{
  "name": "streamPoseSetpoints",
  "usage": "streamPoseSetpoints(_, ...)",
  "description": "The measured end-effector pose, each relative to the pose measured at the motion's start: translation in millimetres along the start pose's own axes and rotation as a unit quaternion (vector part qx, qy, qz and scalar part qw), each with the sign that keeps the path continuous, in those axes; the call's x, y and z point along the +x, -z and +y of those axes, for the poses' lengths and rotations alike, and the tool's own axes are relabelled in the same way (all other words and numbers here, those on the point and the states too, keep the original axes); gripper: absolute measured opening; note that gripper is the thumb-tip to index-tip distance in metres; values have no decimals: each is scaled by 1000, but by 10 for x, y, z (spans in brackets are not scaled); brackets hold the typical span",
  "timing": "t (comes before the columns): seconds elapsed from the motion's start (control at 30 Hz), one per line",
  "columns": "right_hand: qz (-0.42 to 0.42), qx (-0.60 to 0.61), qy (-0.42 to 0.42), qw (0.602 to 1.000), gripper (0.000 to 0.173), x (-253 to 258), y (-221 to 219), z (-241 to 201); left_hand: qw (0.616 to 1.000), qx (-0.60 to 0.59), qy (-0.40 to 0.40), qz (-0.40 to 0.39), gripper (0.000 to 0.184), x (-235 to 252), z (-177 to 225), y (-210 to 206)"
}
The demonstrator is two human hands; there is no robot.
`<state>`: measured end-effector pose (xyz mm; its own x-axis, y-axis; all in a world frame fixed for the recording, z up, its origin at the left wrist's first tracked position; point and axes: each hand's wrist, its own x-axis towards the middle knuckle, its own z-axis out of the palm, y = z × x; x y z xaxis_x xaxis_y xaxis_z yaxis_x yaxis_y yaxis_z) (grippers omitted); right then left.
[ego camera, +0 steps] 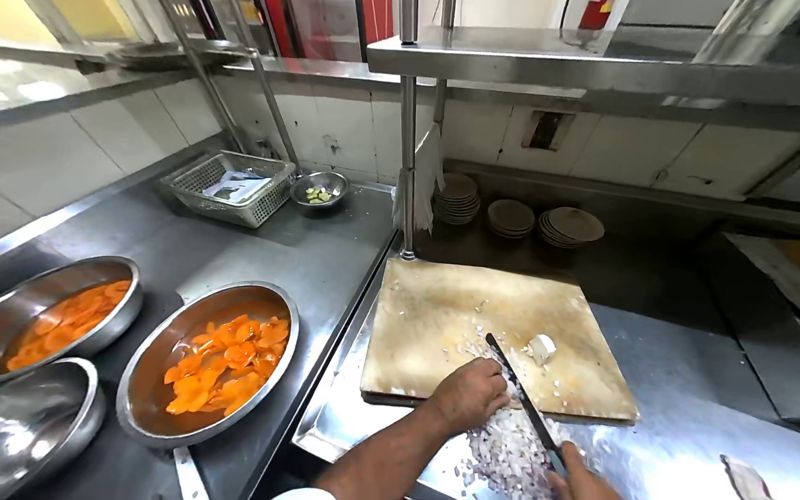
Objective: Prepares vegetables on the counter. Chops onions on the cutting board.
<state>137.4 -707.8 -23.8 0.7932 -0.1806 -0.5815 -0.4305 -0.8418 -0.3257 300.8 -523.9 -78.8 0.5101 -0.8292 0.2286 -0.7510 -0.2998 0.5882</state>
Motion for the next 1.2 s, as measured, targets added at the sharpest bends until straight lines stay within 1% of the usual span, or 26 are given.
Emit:
streamPoseSetpoints(0.03, 13, 16, 4, 1000, 50, 87, -97, 22, 1000, -3, 0, 3, 31, 13, 15, -9)
streamPoseSetpoints(0.1, 5, 21, 4, 1000, 50, 168, -23, 18, 1000, -5, -1, 3, 30, 19, 14, 3)
streamPoseSetpoints(0.2, -44, -19, -15, 999, 49, -95, 276, -127, 1000, -10, -9, 5, 28, 11, -3, 11)
streamPoseSetpoints(0.23, -49, -25, -20, 998, 49, -162, 259, -164, 1000, -10, -11, 12, 28, 10, -10, -6)
streamPoseSetpoints(0.27, -41, -15, -22, 999, 50, -157, 144, -173, 1000, -12, -13, 15, 28, -1, -16, -23)
streamPoseSetpoints(0.33, -2, 6, -20, 1000, 50, 12, -165, -139, 1000, -13, -16, 17, 30, -16, -16, -37)
streamPoseSetpoints(0.37, 9, 12, -14, 1000, 50, 100, -187, -133, 1000, -13, -16, 16, 30, -9, -16, -19)
streamPoseSetpoints(0.4, 3, 10, -11, 1000, 49, 142, -125, -146, 1000, -15, -14, 15, 30, -19, -17, -3)
streamPoseSetpoints(0.47, -36, -3, -15, 999, 50, 59, 105, -182, 1000, -27, -8, 3, 31, -59, -8, 32)
streamPoseSetpoints(0.5, -47, -11, -15, 999, 49, -29, 218, -215, 999, -30, -9, 7, 29, -58, -24, 45)
streamPoseSetpoints(0.53, -51, -16, -15, 998, 48, -113, 240, -242, 999, -31, -12, 14, 25, -71, -46, 31)
streamPoseSetpoints(0.6, -30, -10, -22, 999, 50, -113, 16, -273, 999, -28, -25, 32, 22, -94, -78, -16)
streamPoseSetpoints(0.67, 8, 9, -20, 1000, 50, 65, -214, -227, 998, -24, -37, 44, 22, -86, -82, -39)
streamPoseSetpoints(0.73, -8, 24, -7, 1000, 49, 143, -116, -184, 998, -22, -42, 48, 23, -108, -78, -45)
streamPoseSetpoints(0.83, -47, -2, -7, 999, 47, -70, 194, -239, 996, -14, -59, 65, 21, -95, -93, -57)
streamPoseSetpoints(0.9, -46, -4, -14, 999, 48, -134, 70, -293, 996, -12, -60, 71, 22, -116, -98, -72)
streamPoseSetpoints(0.97, -7, 13, -17, 1000, 48, 24, -187, -258, 996, -18, -59, 71, 23, -114, -100, -73)
streamPoseSetpoints(1.0, -3, 26, -14, 1000, 48, 110, -212, -227, 996, -24, -58, 70, 24, -109, -101, -65)
streamPoseSetpoints(1.07, -29, 30, -4, 999, 48, 122, -96, -202, 996, -34, -52, 63, 24, -137, -87, -52)
streamPoseSetpoints(1.13, -52, 12, 0, 999, 49, -19, 91, -240, 996, -32, -55, 64, 23, -113, -81, -34)
streamPoseSetpoints(1.17, -54, 9, -1, 998, 49, -81, 96, -264, 996, -31, -56, 67, 22, -112, -80, -39)
streamPoseSetpoints(1.2, -46, 15, -3, 999, 49, -87, 10, -275, 996, -30, -56, 67, 22, -124, -81, -52)
